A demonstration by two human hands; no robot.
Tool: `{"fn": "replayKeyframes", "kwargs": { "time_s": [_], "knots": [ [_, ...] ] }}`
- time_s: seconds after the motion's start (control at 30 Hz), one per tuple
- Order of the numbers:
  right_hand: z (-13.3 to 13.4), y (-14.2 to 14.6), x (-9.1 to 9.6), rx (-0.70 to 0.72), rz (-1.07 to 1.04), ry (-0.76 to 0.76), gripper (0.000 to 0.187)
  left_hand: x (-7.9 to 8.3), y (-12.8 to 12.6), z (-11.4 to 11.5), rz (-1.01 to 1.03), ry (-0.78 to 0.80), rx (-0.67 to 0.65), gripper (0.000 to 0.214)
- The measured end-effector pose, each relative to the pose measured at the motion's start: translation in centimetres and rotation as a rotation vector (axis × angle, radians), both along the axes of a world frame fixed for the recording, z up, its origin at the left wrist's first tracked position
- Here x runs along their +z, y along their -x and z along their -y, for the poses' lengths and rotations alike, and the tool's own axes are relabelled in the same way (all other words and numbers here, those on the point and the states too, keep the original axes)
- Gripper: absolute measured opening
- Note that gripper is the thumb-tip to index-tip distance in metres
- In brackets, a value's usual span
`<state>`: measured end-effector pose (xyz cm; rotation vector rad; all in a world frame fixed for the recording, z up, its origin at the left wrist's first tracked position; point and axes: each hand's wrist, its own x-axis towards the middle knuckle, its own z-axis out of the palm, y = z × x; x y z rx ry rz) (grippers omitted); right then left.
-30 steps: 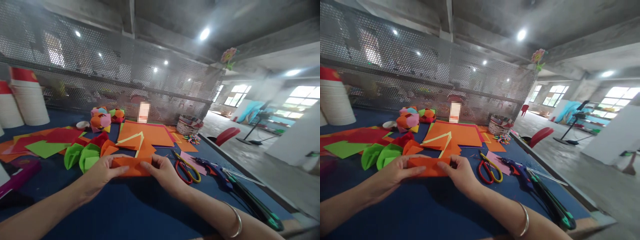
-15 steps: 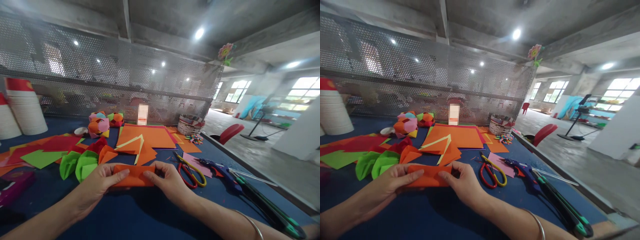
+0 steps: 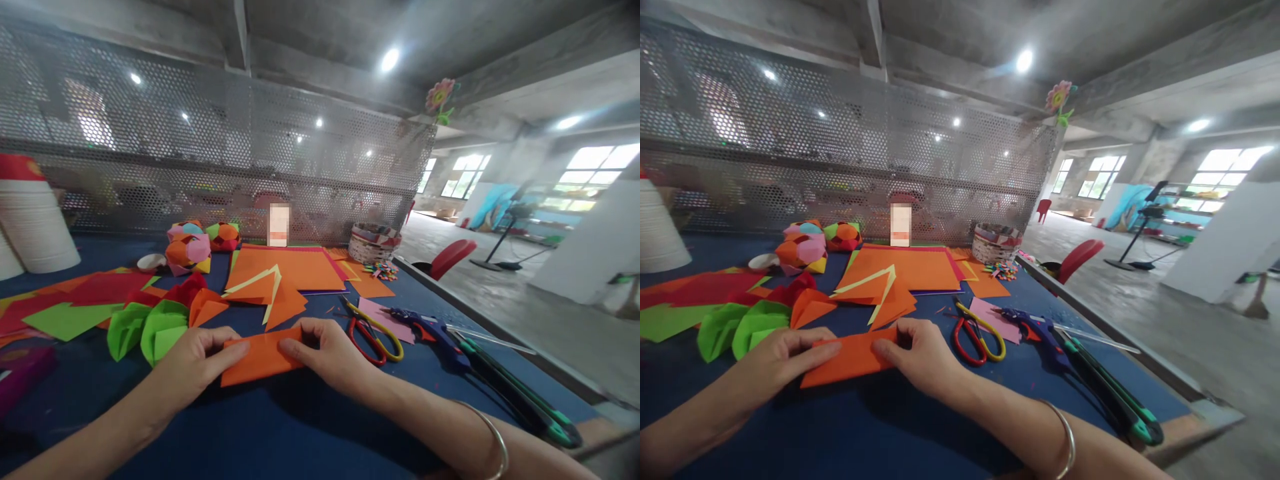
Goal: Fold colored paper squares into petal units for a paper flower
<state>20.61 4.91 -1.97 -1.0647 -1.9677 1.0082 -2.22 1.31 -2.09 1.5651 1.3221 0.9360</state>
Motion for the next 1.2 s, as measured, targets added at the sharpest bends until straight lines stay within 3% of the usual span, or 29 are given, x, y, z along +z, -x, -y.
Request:
{"fn": "replayKeyframes", "kwargs": {
  "time_s": [0.17,0.33,0.6,0.77,0.9,0.93,1.0,1.1,1.2],
  "knots": [
    [0.2,-0.3,0.4,0.03,0.209,-0.043,0.027,-0.6,-0.2,0.3,-0.357,-0.163,-0.046,0.035],
    [1.0,-0.3,0.8,0.013,0.355,-0.137,0.028,-1.2,-1.1,1.4,-0.571,-0.258,-0.066,0.038],
    [1.2,-0.1,0.8,-0.002,0.439,-0.174,0.028,-1.8,-1.2,2.0,-0.763,-0.4,-0.084,0.037],
    [1.1,0.0,0.8,-0.009,0.47,-0.166,0.025,-1.8,-1.2,2.2,-0.852,-0.531,-0.015,0.031],
    [1.1,-0.1,0.9,-0.004,0.494,-0.159,0.024,-1.6,-0.9,2.1,-0.86,-0.643,0.031,0.007],
    [1.1,-0.2,0.9,-0.005,0.498,-0.158,0.024,-1.7,-0.7,2.1,-0.843,-0.681,0.013,0.006],
    [1.1,-0.2,0.9,-0.007,0.505,-0.158,0.023,-2.0,-0.6,2.0,-0.801,-0.756,-0.068,0.026],
    [1.0,-0.2,0.8,-0.003,0.506,-0.165,0.02,-2.4,-0.5,2.0,-0.732,-0.832,-0.285,0.049],
    [0.9,-0.2,0.6,0.001,0.495,-0.174,0.017,-2.1,-0.5,1.9,-0.674,-0.833,-0.439,0.051]
  ]
}}
